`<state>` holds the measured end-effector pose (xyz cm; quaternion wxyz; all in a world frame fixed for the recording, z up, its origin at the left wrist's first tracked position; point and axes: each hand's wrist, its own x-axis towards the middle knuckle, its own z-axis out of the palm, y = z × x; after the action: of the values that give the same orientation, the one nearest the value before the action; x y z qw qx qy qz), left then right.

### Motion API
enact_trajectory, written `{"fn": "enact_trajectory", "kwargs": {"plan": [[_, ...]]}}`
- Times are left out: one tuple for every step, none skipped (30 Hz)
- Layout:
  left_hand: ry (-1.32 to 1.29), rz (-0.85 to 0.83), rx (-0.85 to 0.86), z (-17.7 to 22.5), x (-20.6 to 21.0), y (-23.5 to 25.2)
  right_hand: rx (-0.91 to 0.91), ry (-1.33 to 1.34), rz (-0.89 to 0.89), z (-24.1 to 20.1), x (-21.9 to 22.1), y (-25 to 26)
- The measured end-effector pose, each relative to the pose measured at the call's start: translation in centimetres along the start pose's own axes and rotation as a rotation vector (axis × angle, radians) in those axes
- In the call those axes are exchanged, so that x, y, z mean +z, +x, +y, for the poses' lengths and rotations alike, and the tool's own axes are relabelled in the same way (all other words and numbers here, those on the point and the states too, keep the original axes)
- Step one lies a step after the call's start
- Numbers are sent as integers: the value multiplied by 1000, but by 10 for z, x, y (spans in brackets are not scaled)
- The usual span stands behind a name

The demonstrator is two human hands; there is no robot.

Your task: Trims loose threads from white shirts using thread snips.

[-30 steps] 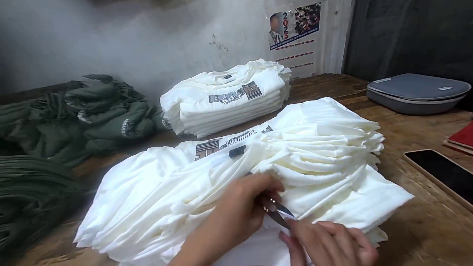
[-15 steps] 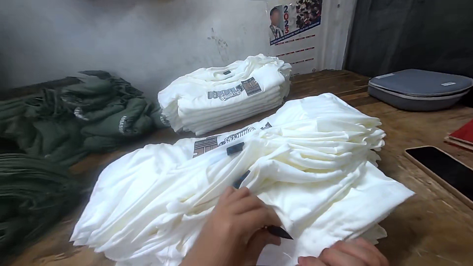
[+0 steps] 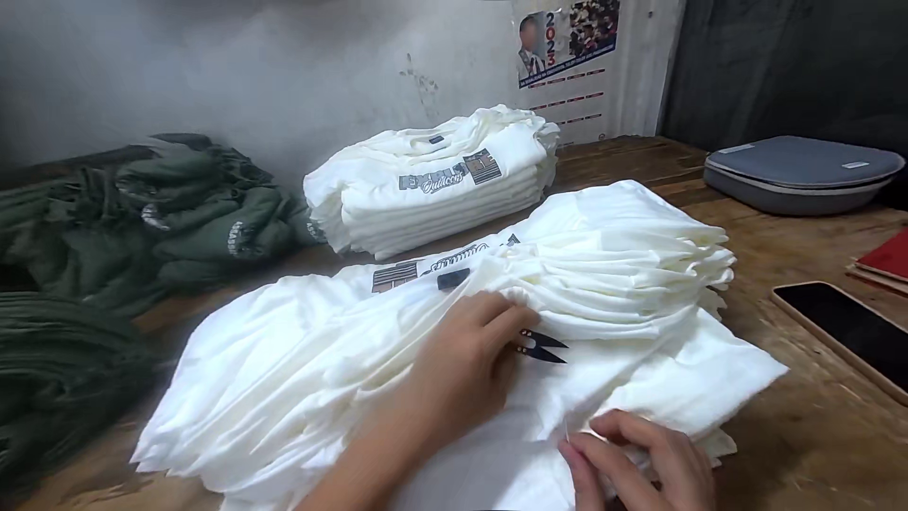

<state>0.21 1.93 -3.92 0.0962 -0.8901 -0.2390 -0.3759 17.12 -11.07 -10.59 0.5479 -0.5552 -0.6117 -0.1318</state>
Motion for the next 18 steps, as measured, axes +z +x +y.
{"fn": "enact_trajectory", "kwargs": {"plan": [[-50, 1, 3, 5, -9, -7, 0, 57, 28, 3, 0, -2], [-87, 35, 22, 11, -15, -15, -7, 104, 51, 5, -1, -4], [-105, 65, 51, 17, -19, -22, -14, 136, 70, 7, -1, -6], [-95, 79, 87, 22, -20, -27, -22, 154, 84, 9, -1, -7], [-68, 81, 129, 26, -20, -30, -28, 160, 94, 9, -1, -8], [-27, 78, 168, 30, -17, -32, -32, 159, 103, 9, 0, -8], [15, 77, 200, 32, -14, -32, -34, 151, 103, 8, 1, -9], [46, 73, 215, 34, -11, -31, -39, 144, 94, 7, 1, -9], [53, 66, 215, 34, -10, -29, -49, 136, 74, 7, 1, -8], [38, 59, 207, 33, -10, -28, -59, 122, 43, 8, -1, -8], [26, 52, 197, 32, -13, -27, -69, 104, 5, 9, -4, -7], [19, 47, 192, 31, -16, -26, -73, 97, -29, 10, -7, -7], [21, 43, 193, 31, -18, -26, -69, 97, -55, 12, -9, -7], [41, 35, 201, 33, -20, -26, -60, 95, -70, 13, -10, -8], [74, 23, 212, 37, -21, -27, -47, 92, -68, 13, -10, -8], [119, 7, 227, 42, -21, -27, -31, 82, -57, 12, -10, -7], [165, -8, 243, 47, -21, -27, -10, 62, -46, 10, -9, -5], [206, -16, 256, 50, -21, -27, 11, 38, -39, 7, -7, -4]]}}
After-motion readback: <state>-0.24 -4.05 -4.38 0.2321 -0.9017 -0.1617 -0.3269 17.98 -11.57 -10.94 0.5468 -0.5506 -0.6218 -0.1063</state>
